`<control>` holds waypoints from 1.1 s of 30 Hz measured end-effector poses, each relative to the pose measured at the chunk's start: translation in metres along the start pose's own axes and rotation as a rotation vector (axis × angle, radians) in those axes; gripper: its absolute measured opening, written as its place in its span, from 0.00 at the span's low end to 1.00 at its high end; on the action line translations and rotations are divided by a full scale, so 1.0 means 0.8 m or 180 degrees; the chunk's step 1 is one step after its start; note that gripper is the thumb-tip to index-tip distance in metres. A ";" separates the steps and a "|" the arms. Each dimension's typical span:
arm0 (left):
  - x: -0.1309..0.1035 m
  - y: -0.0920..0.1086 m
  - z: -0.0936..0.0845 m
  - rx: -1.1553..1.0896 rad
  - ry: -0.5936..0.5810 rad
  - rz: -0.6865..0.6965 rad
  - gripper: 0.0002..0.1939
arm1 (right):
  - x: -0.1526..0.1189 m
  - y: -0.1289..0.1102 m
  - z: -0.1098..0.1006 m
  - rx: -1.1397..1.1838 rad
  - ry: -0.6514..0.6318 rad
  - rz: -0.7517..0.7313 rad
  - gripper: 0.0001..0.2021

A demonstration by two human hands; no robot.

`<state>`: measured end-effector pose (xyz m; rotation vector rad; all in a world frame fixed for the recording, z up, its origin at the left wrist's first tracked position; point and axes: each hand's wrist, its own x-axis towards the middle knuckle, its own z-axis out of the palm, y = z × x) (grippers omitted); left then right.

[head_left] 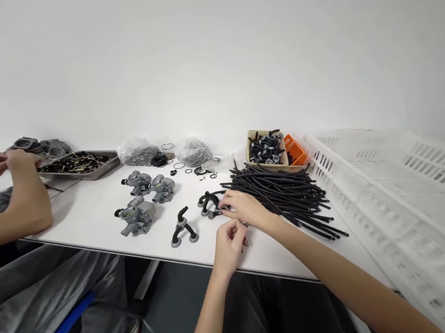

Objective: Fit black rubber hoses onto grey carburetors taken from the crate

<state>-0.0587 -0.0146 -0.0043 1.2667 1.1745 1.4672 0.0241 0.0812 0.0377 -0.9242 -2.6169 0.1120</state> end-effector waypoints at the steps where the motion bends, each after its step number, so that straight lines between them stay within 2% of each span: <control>1: -0.001 0.000 0.000 -0.0010 -0.0014 -0.0018 0.20 | 0.005 0.000 0.005 -0.0049 -0.0088 -0.0106 0.07; 7: -0.004 0.000 -0.001 0.0001 -0.0110 -0.0121 0.20 | 0.020 -0.001 0.024 -0.0257 -0.0331 -0.0408 0.06; 13: -0.011 0.005 -0.002 0.0095 -0.0142 -0.0213 0.17 | 0.021 0.001 0.006 -0.0194 0.0026 -0.1082 0.06; 18: -0.013 0.009 -0.002 0.0087 -0.0228 -0.0255 0.15 | 0.017 0.009 -0.003 -0.0304 -0.0005 -0.1059 0.05; 21: -0.013 0.009 -0.003 0.0078 -0.0254 -0.0260 0.14 | 0.013 0.013 0.005 -0.0435 -0.0118 -0.1003 0.09; 24: -0.014 0.010 -0.003 0.0098 -0.0263 -0.0276 0.15 | 0.011 0.017 0.013 -0.0439 -0.0070 -0.1011 0.06; 27: -0.013 0.011 -0.004 0.0097 -0.0260 -0.0291 0.14 | 0.013 0.021 0.008 -0.0085 0.0127 -0.1164 0.05; 29: -0.014 0.011 -0.004 0.0100 -0.0245 -0.0286 0.14 | 0.017 0.023 -0.006 0.0490 0.0357 -0.1109 0.08; 33: -0.014 0.010 -0.004 0.0091 -0.0246 -0.0295 0.14 | 0.034 0.025 -0.038 0.1830 0.0611 -0.0415 0.09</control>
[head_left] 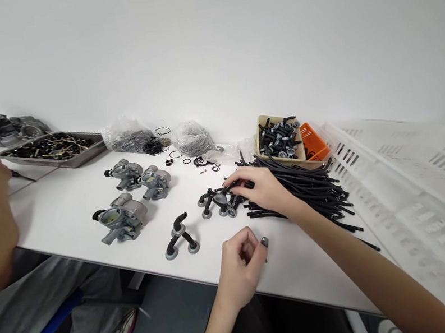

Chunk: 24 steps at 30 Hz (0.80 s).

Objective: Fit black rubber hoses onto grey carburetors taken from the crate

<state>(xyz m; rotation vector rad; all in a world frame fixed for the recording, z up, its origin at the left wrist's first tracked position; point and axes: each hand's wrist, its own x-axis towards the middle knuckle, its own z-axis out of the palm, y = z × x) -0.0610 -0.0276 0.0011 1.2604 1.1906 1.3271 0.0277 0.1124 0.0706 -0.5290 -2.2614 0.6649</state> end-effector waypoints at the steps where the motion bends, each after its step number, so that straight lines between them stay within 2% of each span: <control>1: 0.000 0.000 0.000 -0.0008 -0.0004 -0.0006 0.14 | 0.007 -0.001 -0.003 0.0260 0.0073 0.0202 0.08; 4: 0.000 -0.001 0.000 -0.0003 0.0007 -0.0013 0.14 | 0.028 0.001 -0.003 0.0949 0.0228 0.0619 0.08; 7: 0.002 0.000 0.002 0.0142 0.0188 0.0002 0.13 | 0.037 0.008 0.005 0.1267 0.0512 0.0717 0.11; 10: 0.003 0.000 0.004 0.0288 0.0380 0.0017 0.11 | 0.033 0.014 0.015 0.1497 0.0876 0.0778 0.13; 12: 0.004 -0.001 0.005 0.0274 0.0359 0.0017 0.11 | 0.024 0.016 0.022 0.1622 0.0965 0.0835 0.11; 15: 0.004 -0.001 0.004 0.0245 0.0287 0.0036 0.11 | 0.008 0.016 0.032 0.0953 0.0801 0.0749 0.11; 19: 0.002 -0.001 0.003 0.0268 0.0249 0.0013 0.11 | -0.006 0.011 0.045 -0.0339 0.0092 0.0588 0.08; 21: 0.001 -0.001 0.003 0.0272 0.0244 0.0002 0.11 | -0.008 0.011 0.051 -0.0642 -0.0111 0.0562 0.06; 24: 0.001 -0.001 0.002 0.0278 0.0225 0.0012 0.11 | -0.008 0.013 0.058 -0.0955 -0.0204 0.0549 0.06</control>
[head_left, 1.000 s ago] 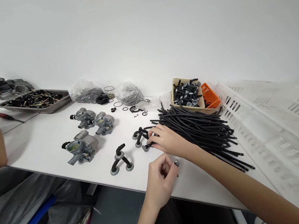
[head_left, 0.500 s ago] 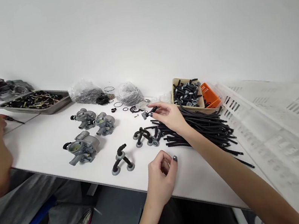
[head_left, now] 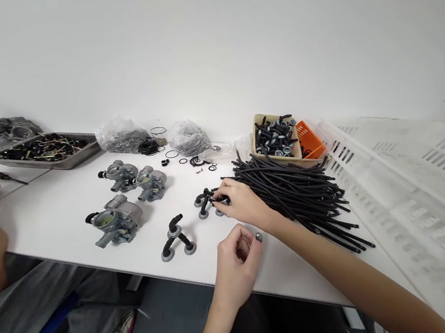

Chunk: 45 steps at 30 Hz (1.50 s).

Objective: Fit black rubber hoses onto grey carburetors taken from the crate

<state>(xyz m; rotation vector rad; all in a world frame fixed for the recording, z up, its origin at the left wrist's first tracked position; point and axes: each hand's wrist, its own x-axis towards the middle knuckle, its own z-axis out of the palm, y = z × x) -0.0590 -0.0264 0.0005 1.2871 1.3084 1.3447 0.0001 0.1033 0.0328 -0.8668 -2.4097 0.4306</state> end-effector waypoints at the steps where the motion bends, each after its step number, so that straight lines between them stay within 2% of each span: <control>1: 0.000 0.000 0.000 0.0005 -0.0011 0.0003 0.11 | 0.001 0.001 0.002 -0.0056 -0.0015 0.0024 0.06; 13: 0.002 0.000 0.000 0.0005 -0.0038 0.0011 0.11 | 0.003 0.004 0.009 0.0177 0.0192 0.0186 0.04; 16: 0.000 0.001 0.000 0.0015 -0.0036 -0.0006 0.11 | 0.002 0.001 0.003 0.0428 0.0304 0.0207 0.03; 19: 0.000 0.002 0.000 0.0010 -0.0029 -0.0001 0.11 | -0.002 -0.005 -0.016 0.0820 0.0376 0.0256 0.07; 21: -0.001 0.002 0.000 -0.0013 -0.0058 0.0002 0.11 | -0.009 -0.009 -0.033 0.0948 0.0242 0.0271 0.12; 26: -0.001 -0.001 -0.002 -0.0067 -0.0151 0.0031 0.12 | -0.043 -0.012 -0.063 0.0611 -0.0773 -0.0009 0.14; 29: -0.001 -0.002 -0.003 -0.0060 -0.0143 0.0053 0.12 | -0.062 -0.009 -0.062 0.0399 -0.0754 0.0136 0.14; 33: 0.000 -0.002 -0.003 -0.0101 -0.0169 0.0091 0.12 | -0.070 -0.003 -0.052 0.0118 -0.0792 0.0288 0.11; 39: 0.001 -0.001 -0.002 -0.0100 -0.0162 0.0074 0.14 | -0.063 -0.002 -0.060 0.0206 -0.0958 0.0035 0.12; 42: 0.000 -0.001 -0.001 -0.0063 -0.0151 0.0075 0.13 | -0.043 0.001 -0.071 0.0142 -0.0726 -0.0054 0.12; 45: 0.000 -0.001 -0.002 -0.0017 -0.0116 0.0065 0.12 | -0.013 0.009 -0.077 -0.0434 -0.0464 -0.0070 0.14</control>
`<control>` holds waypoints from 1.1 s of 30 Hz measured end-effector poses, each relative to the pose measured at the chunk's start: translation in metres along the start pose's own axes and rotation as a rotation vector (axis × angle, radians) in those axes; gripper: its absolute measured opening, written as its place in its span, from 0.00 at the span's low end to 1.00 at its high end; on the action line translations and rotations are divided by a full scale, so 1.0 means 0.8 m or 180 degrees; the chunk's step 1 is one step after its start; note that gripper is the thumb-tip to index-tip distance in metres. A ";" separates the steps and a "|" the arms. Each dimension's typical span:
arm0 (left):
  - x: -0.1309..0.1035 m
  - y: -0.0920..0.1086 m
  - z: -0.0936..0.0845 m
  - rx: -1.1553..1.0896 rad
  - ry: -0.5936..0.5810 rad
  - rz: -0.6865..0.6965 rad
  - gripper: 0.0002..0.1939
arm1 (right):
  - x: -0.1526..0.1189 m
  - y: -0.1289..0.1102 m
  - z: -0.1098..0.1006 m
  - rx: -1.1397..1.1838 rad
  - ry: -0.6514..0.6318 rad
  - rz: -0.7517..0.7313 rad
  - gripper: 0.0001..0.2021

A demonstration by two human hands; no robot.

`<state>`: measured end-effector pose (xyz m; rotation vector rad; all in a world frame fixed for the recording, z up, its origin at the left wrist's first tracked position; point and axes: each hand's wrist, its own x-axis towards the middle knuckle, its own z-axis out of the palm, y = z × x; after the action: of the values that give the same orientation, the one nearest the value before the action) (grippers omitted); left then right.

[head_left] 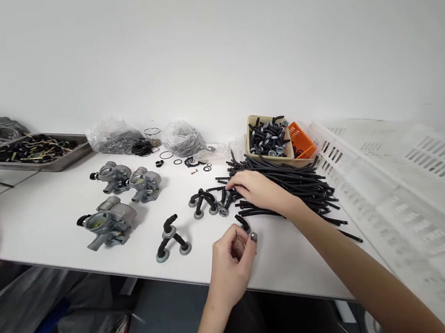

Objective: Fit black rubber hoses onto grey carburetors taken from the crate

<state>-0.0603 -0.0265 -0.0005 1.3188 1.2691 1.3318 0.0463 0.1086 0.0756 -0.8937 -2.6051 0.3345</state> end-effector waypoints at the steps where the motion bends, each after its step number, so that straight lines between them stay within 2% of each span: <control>1: 0.000 0.000 0.000 0.0001 0.0014 -0.0008 0.12 | 0.009 0.003 -0.002 -0.0251 -0.0065 0.0062 0.13; 5: 0.001 -0.001 -0.001 -0.0025 -0.0005 -0.0051 0.12 | 0.027 0.007 -0.002 -0.0860 -0.0536 0.0396 0.05; 8: 0.001 -0.002 0.000 -0.0012 -0.0021 -0.0036 0.12 | 0.025 0.007 0.002 -0.1001 -0.0490 0.0545 0.08; 14: 0.000 0.000 0.000 0.0025 0.0000 -0.0028 0.12 | 0.018 0.009 0.004 -0.1176 -0.0434 0.0826 0.05; 24: 0.001 0.000 0.001 0.0068 0.0008 0.0016 0.12 | 0.015 -0.005 0.007 -0.1335 -0.0455 0.0849 0.03; 29: 0.002 0.001 0.000 0.0068 0.0005 0.0000 0.11 | 0.014 -0.002 -0.005 -0.1210 -0.0190 0.0845 0.06; 33: 0.002 0.001 0.000 0.0073 0.0011 0.0014 0.11 | 0.022 0.000 -0.011 -0.0517 0.0551 0.0543 0.06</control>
<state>-0.0601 -0.0251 0.0001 1.3365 1.2881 1.3267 0.0371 0.1208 0.0878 -1.1500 -2.4288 0.0848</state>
